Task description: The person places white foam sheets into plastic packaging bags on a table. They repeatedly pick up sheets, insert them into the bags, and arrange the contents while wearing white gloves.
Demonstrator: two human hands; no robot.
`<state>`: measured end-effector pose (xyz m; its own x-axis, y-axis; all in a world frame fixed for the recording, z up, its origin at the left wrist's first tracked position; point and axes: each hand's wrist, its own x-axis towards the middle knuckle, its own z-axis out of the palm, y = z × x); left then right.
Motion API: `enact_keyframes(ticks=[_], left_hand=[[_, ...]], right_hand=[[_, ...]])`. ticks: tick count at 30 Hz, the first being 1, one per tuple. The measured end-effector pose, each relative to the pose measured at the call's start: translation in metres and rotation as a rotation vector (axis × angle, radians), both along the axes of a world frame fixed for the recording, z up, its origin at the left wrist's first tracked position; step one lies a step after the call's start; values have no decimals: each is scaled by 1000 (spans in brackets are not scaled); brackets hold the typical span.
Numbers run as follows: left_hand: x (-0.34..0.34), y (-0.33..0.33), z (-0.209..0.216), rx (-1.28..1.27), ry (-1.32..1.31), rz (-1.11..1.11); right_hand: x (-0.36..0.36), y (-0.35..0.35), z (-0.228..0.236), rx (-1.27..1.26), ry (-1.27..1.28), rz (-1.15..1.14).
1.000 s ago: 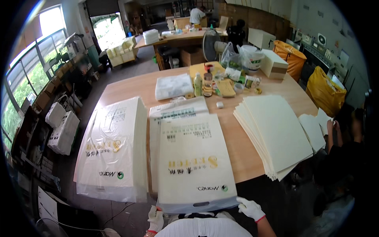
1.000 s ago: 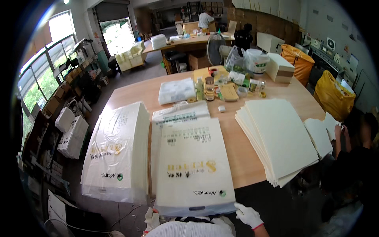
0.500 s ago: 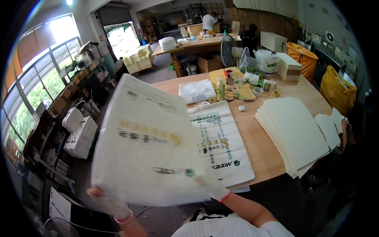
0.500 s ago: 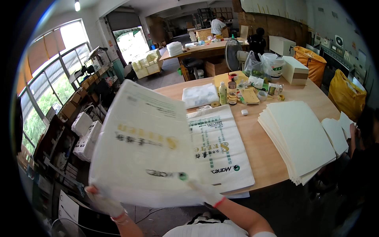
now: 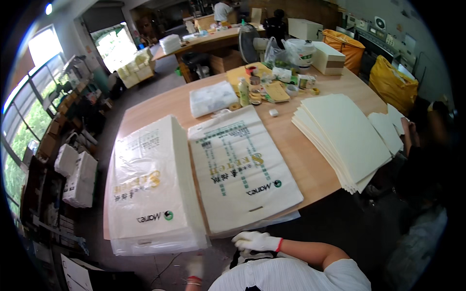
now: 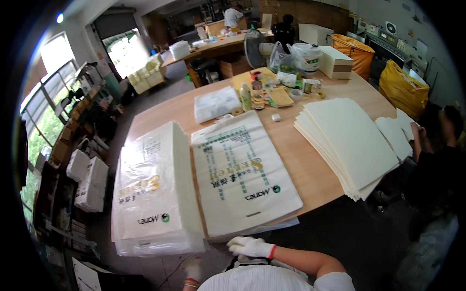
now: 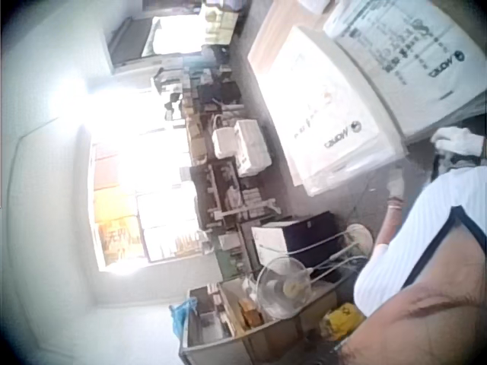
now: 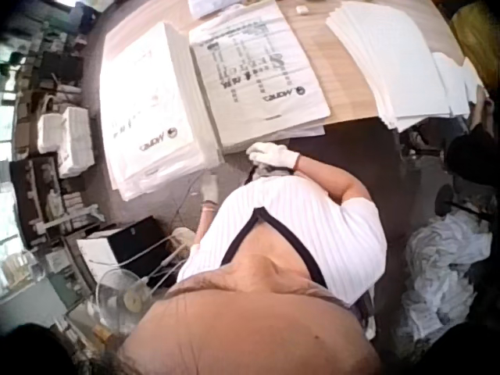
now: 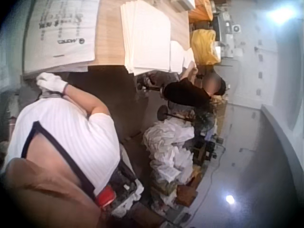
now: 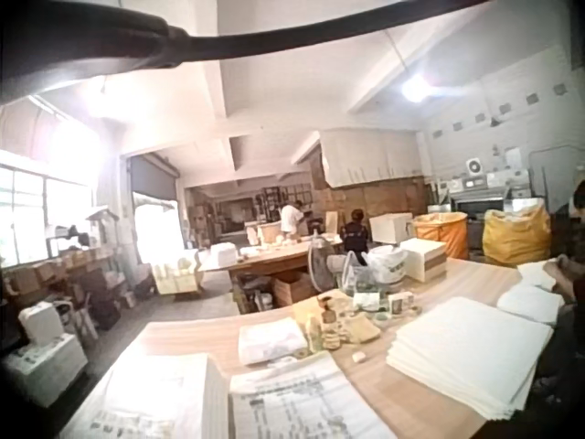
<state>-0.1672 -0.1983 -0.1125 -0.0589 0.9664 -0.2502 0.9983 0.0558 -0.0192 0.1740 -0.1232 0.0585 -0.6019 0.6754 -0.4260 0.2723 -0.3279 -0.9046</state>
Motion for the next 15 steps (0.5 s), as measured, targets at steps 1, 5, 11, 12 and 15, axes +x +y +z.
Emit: enact_keyframes(ticks=[1,5,11,12,15], left_hand=[[93,23,103,-45,-731,139],[219,95,148,345,-946,-342],[248,181,105,181,-691,-384],[246,186,110,155,-735,-413],[258,191,178,-229,-822,-145]], right_hand=[[30,-8,-4,-70,-36,-142],[99,-36,-4,-83,-188,-372],[133,-59,-19,-83,-134,-529],[133,-57,-15,-110,-129,-534],[126,-44,-32,-166,13,-531]])
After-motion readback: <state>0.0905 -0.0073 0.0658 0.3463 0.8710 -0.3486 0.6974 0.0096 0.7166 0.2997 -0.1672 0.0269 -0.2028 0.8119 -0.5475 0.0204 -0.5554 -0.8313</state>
